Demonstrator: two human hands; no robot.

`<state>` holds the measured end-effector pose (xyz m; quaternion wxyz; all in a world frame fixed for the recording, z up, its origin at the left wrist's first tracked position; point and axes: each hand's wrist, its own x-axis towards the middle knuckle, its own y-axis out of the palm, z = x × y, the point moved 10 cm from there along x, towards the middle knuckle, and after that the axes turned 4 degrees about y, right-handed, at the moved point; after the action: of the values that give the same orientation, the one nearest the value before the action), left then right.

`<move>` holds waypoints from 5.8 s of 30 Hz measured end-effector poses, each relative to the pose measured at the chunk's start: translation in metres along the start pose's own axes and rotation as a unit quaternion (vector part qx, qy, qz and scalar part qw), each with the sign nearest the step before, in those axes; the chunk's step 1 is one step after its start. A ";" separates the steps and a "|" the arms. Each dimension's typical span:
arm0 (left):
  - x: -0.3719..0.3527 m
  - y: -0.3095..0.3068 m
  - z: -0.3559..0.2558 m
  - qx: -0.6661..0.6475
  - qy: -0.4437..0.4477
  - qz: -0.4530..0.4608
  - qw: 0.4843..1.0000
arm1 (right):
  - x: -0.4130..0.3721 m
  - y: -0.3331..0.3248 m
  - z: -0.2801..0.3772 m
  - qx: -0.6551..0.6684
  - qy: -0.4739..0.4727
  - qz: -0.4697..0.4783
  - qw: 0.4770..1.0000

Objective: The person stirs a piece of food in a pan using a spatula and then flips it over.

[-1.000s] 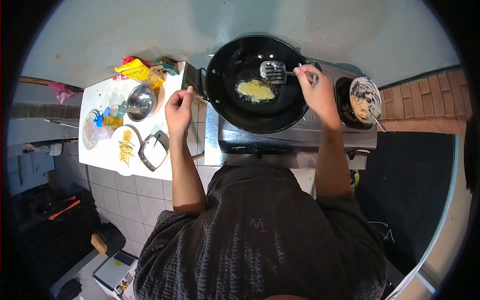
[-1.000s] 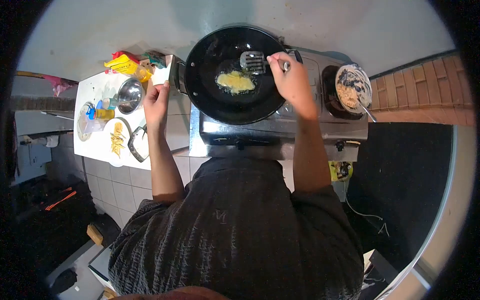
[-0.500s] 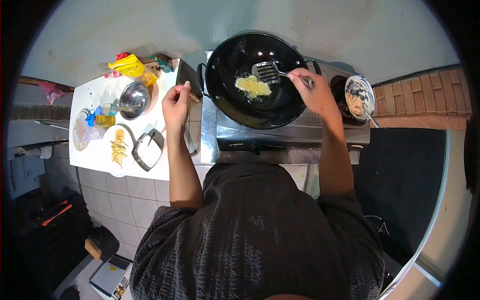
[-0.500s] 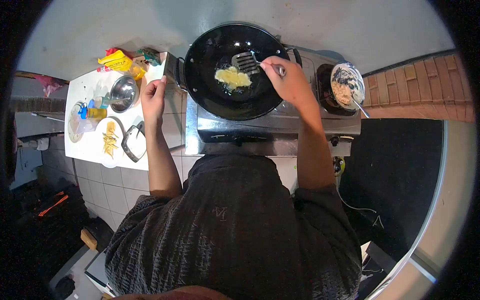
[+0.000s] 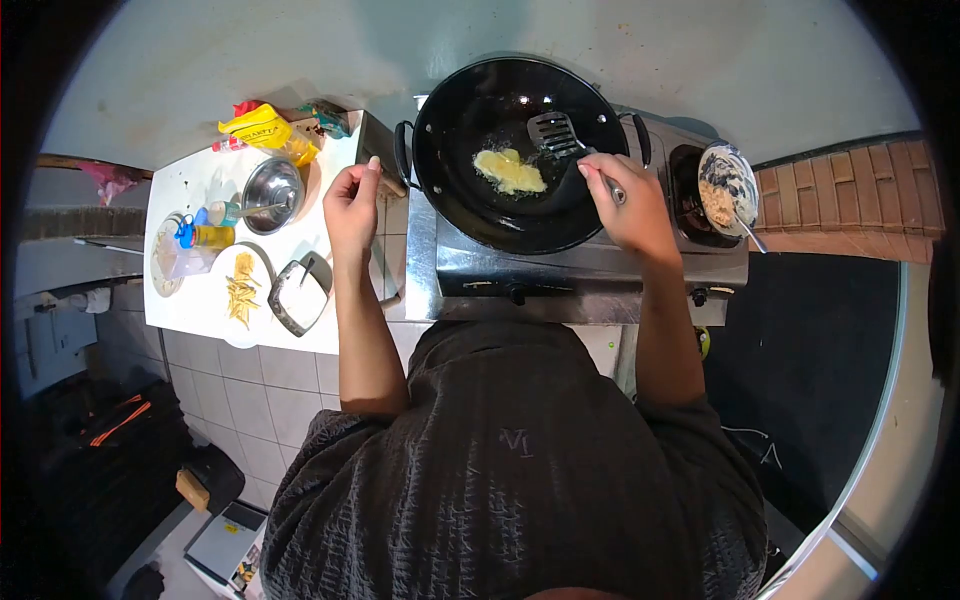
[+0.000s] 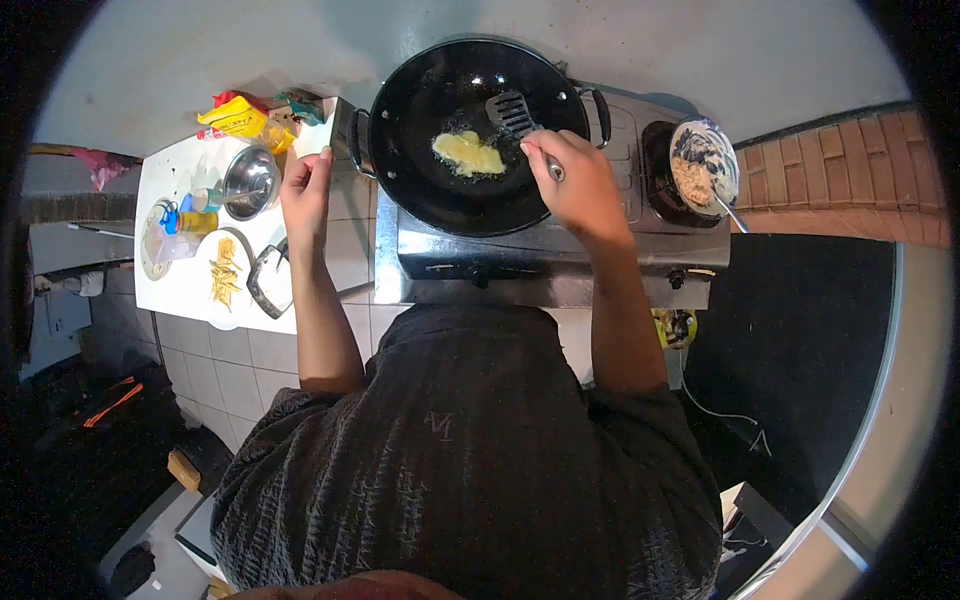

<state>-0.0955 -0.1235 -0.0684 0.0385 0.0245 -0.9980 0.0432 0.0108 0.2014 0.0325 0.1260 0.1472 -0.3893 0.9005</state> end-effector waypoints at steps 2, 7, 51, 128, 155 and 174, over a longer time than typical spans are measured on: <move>0.001 -0.001 0.003 -0.002 -0.005 0.000 1.000 | -0.002 -0.002 0.006 0.005 0.004 -0.006 1.000; 0.000 0.001 0.001 -0.008 -0.007 -0.008 1.000 | -0.011 0.007 0.012 0.073 0.011 -0.007 0.997; -0.008 0.007 -0.021 0.033 -0.001 -0.030 0.999 | -0.022 0.021 0.024 0.120 -0.017 -0.013 0.993; -0.072 0.031 -0.035 0.071 0.032 -0.146 0.986 | -0.093 -0.042 -0.033 0.194 0.072 -0.057 0.977; -0.005 0.020 -0.015 0.033 0.057 -0.053 0.996 | -0.044 -0.006 -0.018 0.156 0.092 -0.088 0.980; 0.008 0.019 -0.005 0.017 0.056 -0.015 0.998 | -0.018 -0.001 -0.039 0.178 0.176 -0.103 0.963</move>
<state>-0.1042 -0.1048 -0.0645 0.0941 0.0380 -0.9930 0.0607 0.0217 0.2284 0.0011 0.2559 0.0459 -0.1769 0.9493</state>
